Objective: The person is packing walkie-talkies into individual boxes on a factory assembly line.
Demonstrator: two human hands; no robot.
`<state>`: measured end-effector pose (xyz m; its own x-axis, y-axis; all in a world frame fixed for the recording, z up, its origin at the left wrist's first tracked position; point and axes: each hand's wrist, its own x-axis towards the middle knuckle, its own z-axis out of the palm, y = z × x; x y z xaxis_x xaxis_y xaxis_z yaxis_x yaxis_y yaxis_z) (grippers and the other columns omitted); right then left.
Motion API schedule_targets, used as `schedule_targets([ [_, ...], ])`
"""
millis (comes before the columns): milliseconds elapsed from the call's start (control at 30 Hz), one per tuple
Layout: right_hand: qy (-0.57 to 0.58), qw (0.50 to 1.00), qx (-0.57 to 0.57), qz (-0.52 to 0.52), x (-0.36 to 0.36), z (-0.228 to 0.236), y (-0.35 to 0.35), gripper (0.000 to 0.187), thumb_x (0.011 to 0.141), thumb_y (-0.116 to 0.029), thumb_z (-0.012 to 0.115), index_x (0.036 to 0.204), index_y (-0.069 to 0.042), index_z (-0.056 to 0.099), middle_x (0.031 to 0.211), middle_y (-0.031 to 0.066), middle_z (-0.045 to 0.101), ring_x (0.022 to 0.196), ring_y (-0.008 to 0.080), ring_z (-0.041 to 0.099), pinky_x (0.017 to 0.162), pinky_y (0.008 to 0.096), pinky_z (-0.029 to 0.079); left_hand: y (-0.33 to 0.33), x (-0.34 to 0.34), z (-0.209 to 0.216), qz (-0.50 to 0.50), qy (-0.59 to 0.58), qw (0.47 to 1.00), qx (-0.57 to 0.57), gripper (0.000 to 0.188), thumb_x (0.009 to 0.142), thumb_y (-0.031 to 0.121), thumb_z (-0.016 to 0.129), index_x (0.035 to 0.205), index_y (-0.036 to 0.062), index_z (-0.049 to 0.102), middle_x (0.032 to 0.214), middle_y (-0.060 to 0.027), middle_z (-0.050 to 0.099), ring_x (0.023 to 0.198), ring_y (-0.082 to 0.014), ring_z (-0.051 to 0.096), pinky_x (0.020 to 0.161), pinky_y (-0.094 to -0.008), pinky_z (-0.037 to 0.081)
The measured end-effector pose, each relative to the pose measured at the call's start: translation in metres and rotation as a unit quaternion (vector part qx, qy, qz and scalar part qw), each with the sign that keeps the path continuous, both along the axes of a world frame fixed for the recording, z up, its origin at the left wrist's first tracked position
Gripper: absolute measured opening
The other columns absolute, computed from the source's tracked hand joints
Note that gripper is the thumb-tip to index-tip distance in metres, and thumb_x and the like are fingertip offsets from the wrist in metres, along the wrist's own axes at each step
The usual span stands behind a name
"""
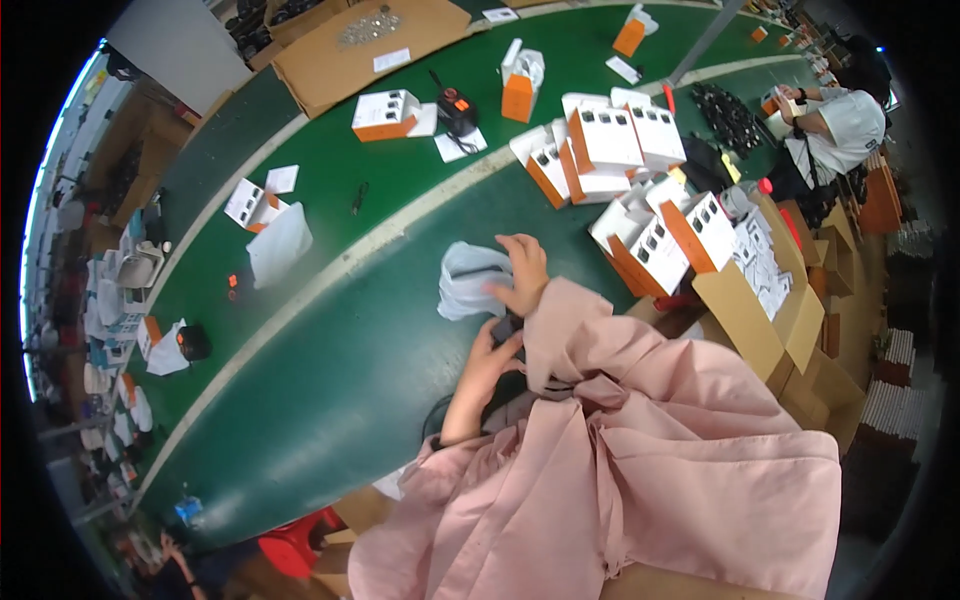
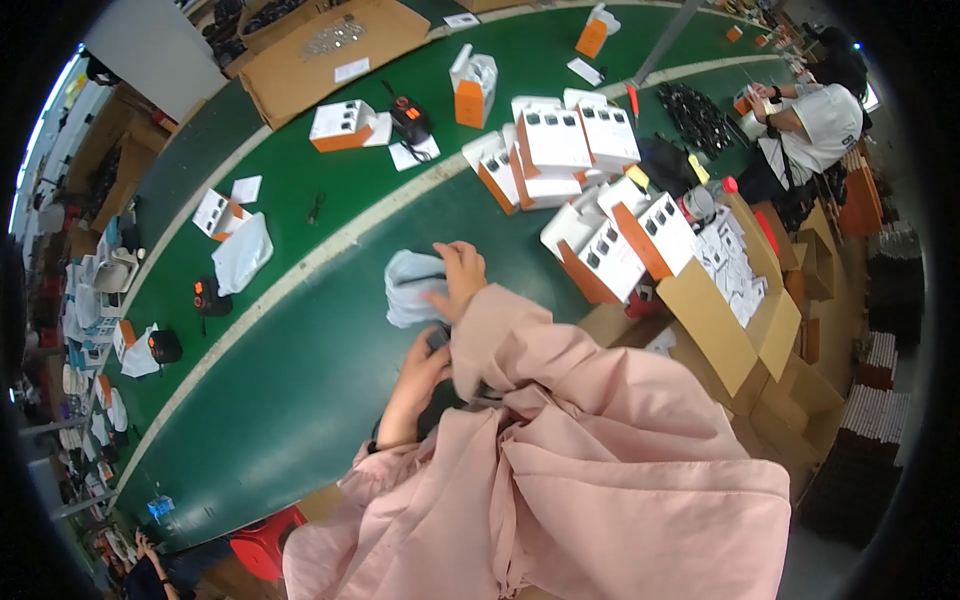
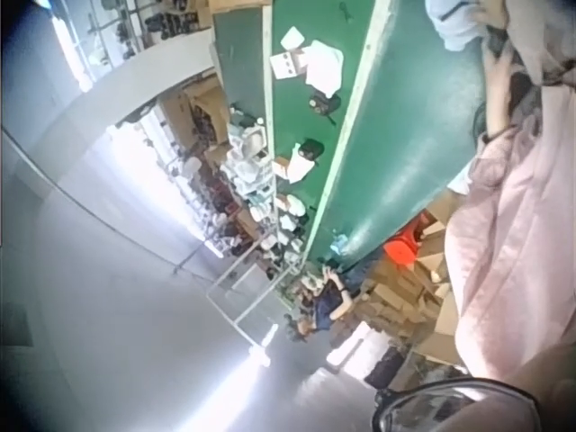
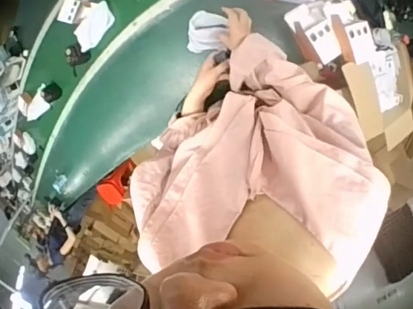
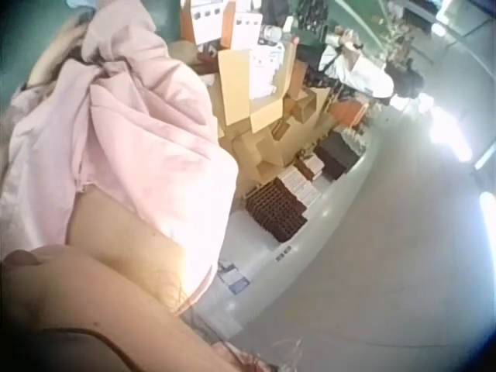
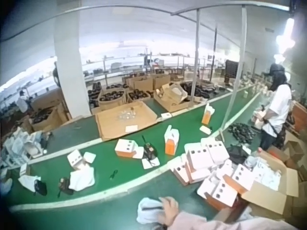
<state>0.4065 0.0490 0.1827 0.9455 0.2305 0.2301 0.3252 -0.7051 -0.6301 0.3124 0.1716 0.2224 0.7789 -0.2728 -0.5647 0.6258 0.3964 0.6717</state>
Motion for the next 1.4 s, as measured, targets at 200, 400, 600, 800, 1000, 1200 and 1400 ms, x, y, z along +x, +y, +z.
schedule_targets([
  [200,0.124,0.897,-0.366,0.214,0.01,0.001,0.043,0.099,0.06,-0.034,0.078,0.141,-0.017,0.024,0.131,0.0135,0.039,0.118,0.0393,0.037,0.087,0.0594,0.039,0.137,0.09,-0.048,0.002,-0.266,0.841,0.471,0.022,0.086,0.02,0.058,0.102,0.0048,0.055,0.096,-0.0048,0.058,0.074,-0.0122,0.059,0.059,-0.0256,0.047],
  [400,0.223,0.897,-0.313,0.22,0.025,-0.006,0.033,0.053,0.077,-0.018,0.056,0.128,-0.016,0.041,0.119,0.0064,0.049,0.103,0.0353,0.054,0.077,0.0467,0.05,0.122,0.325,0.016,-0.188,-0.286,0.605,0.719,0.082,0.064,0.014,0.073,0.134,0.0139,0.031,0.141,-0.0157,0.025,0.121,-0.0411,0.038,0.099,-0.043,0.038],
  [600,-0.08,0.969,-0.23,0.045,0.0,-0.058,0.024,0.022,0.076,-0.024,0.051,0.096,-0.028,0.06,0.09,-0.0054,0.053,0.079,0.0266,0.051,0.045,0.0383,0.045,0.091,0.502,-0.042,-0.357,-0.28,0.362,0.814,0.118,0.053,0.035,0.081,0.145,0.0241,0.008,0.151,-0.0077,0.011,0.139,-0.0315,0.01,0.111,-0.0494,0.006],
  [800,-0.042,0.975,-0.207,0.064,0.013,-0.055,0.019,0.023,0.074,-0.025,0.053,0.095,-0.026,0.061,0.087,-0.0056,0.054,0.076,0.0248,0.052,0.044,0.0369,0.044,0.091,0.5,-0.038,-0.331,-0.306,0.496,0.742,0.11,0.049,0.018,0.079,0.141,0.007,0.02,0.125,-0.0176,0.038,0.118,-0.035,0.04,0.101,-0.047,0.033],
  [1000,0.162,0.946,-0.057,0.273,0.056,0.003,-0.021,0.055,0.062,-0.03,0.072,0.112,-0.015,0.053,0.11,0.001,0.057,0.089,0.0261,0.06,0.07,0.0371,0.053,0.064,0.255,-0.057,0.047,-0.387,0.63,0.671,0.111,0.05,0.017,0.083,0.137,-0.0037,0.018,0.126,-0.0288,0.028,0.115,-0.0438,0.034,0.098,-0.0502,0.033],
  [1200,0.236,0.875,-0.043,0.421,0.092,0.051,0.007,0.054,0.061,-0.025,0.075,0.11,-0.016,0.055,0.145,0.0136,0.021,0.1,0.0303,0.059,0.078,0.0391,0.053,0.058,0.12,-0.13,0.125,-0.344,0.709,0.603,0.112,0.051,0.022,0.085,0.138,-0.0013,0.018,0.13,-0.0282,0.026,0.121,-0.0451,0.027,0.101,-0.0509,0.026],
  [1400,0.187,0.843,-0.233,0.447,0.101,0.015,0.008,0.06,0.054,-0.015,0.078,0.109,-0.019,0.056,0.145,0.0127,0.018,0.103,0.0316,0.057,0.077,0.0388,0.053,0.112,0.149,-0.071,-0.044,-0.375,0.843,0.383,0.097,0.065,0.009,0.066,0.143,0.0044,0.009,0.144,-0.02,0.021,0.136,-0.0311,0.016,0.11,-0.0394,0.018],
])
